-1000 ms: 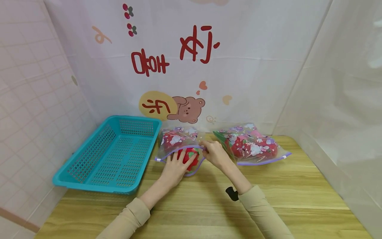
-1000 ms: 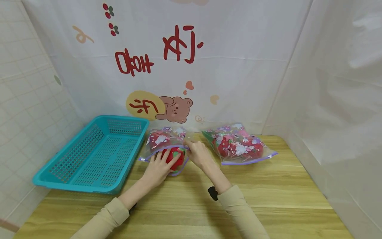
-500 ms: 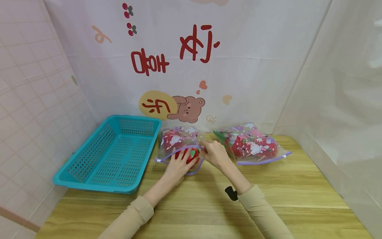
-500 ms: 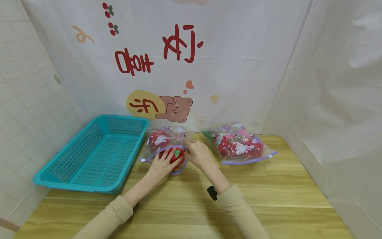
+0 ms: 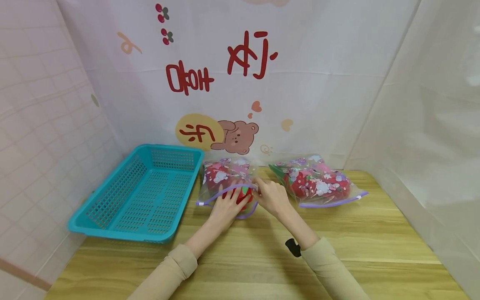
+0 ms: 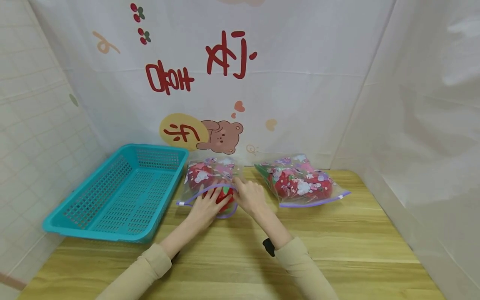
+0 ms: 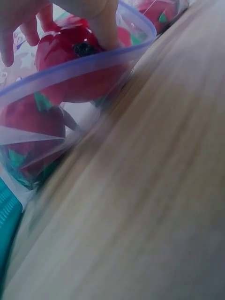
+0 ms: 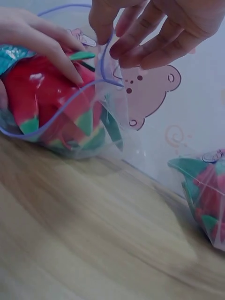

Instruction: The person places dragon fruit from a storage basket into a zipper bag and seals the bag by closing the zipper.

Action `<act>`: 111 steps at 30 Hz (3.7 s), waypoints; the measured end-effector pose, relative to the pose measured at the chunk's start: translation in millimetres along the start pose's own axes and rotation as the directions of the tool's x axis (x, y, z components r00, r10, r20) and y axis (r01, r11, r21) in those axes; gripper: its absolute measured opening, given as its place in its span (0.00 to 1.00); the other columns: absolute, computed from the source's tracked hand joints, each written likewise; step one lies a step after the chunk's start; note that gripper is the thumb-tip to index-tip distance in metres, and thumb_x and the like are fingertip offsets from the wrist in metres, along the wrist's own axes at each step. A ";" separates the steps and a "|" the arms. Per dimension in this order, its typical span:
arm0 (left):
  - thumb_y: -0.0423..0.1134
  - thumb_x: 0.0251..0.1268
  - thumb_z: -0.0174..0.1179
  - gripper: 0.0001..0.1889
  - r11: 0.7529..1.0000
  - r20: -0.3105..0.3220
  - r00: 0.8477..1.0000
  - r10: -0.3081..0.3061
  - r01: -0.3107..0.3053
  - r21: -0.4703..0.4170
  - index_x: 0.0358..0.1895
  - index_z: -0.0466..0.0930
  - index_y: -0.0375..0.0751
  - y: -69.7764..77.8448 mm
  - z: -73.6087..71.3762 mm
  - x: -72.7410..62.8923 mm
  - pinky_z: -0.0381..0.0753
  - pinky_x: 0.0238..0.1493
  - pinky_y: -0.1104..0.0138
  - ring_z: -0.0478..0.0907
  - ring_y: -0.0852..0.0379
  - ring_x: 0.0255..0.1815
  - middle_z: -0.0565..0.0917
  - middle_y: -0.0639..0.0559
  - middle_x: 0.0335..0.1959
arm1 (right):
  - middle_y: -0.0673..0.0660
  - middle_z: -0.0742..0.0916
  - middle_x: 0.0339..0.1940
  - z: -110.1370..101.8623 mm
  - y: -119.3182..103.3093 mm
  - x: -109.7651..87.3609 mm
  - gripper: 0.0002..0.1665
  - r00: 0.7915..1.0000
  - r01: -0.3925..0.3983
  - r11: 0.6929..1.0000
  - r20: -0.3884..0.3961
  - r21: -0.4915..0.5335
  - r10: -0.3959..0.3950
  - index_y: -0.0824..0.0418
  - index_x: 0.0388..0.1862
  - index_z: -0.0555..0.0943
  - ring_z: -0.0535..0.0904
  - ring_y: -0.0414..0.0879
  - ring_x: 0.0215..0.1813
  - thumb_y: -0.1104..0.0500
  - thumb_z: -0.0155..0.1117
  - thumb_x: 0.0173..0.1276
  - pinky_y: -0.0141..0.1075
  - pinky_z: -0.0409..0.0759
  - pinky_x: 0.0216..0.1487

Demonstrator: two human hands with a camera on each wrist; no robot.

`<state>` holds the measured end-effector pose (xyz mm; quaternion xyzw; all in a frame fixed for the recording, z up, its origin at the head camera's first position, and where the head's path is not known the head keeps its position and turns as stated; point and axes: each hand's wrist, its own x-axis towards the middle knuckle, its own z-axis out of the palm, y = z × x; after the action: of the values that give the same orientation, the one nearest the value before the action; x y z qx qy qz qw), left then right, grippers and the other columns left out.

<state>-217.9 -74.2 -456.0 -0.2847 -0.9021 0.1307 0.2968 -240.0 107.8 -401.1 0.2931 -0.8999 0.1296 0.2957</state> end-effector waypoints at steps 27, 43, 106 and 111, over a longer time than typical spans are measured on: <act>0.43 0.45 0.73 0.38 0.998 0.061 0.997 -0.057 0.059 -0.025 0.65 0.70 0.64 1.0 5.3 11.7 0.67 0.64 0.42 0.63 0.46 0.69 0.64 0.44 0.69 | 0.49 0.78 0.12 -1.6 -0.9 -4.7 0.10 0.999 0.008 0.993 0.037 0.117 -0.012 0.60 0.34 0.80 0.62 0.35 0.15 0.68 0.67 0.51 0.26 0.60 0.16; 0.36 0.52 0.68 0.33 1.000 -0.024 1.000 -0.002 0.003 0.024 0.64 0.72 0.59 0.2 7.2 7.4 0.70 0.62 0.44 0.64 0.48 0.70 0.67 0.46 0.68 | 0.52 0.83 0.20 0.7 2.5 -6.9 0.12 1.000 0.001 0.993 0.019 0.115 -0.004 0.61 0.36 0.81 0.70 0.38 0.17 0.70 0.65 0.52 0.26 0.64 0.17; 0.34 0.51 0.69 0.37 0.988 0.129 0.987 -0.094 0.108 -0.109 0.66 0.65 0.58 -3.5 15.9 20.8 0.68 0.64 0.42 0.67 0.46 0.69 0.69 0.43 0.69 | 0.59 0.87 0.23 21.1 9.2 -17.8 0.13 0.965 -0.217 0.966 0.179 0.143 0.191 0.68 0.36 0.78 0.82 0.49 0.23 0.73 0.64 0.48 0.34 0.78 0.23; 0.38 0.49 0.71 0.40 0.983 0.170 0.978 -0.120 0.142 -0.120 0.67 0.62 0.58 -3.8 15.7 29.4 0.65 0.65 0.41 0.67 0.46 0.70 0.68 0.43 0.69 | 0.59 0.84 0.19 15.6 7.5 -17.5 0.14 0.967 -0.218 0.967 0.161 0.129 0.197 0.68 0.33 0.77 0.77 0.47 0.19 0.73 0.65 0.44 0.33 0.74 0.19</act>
<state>-248.6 -60.9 -453.2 -0.2319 -0.9467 0.0737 0.2111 -240.2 115.3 -424.5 0.2266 -0.9332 0.2032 0.1913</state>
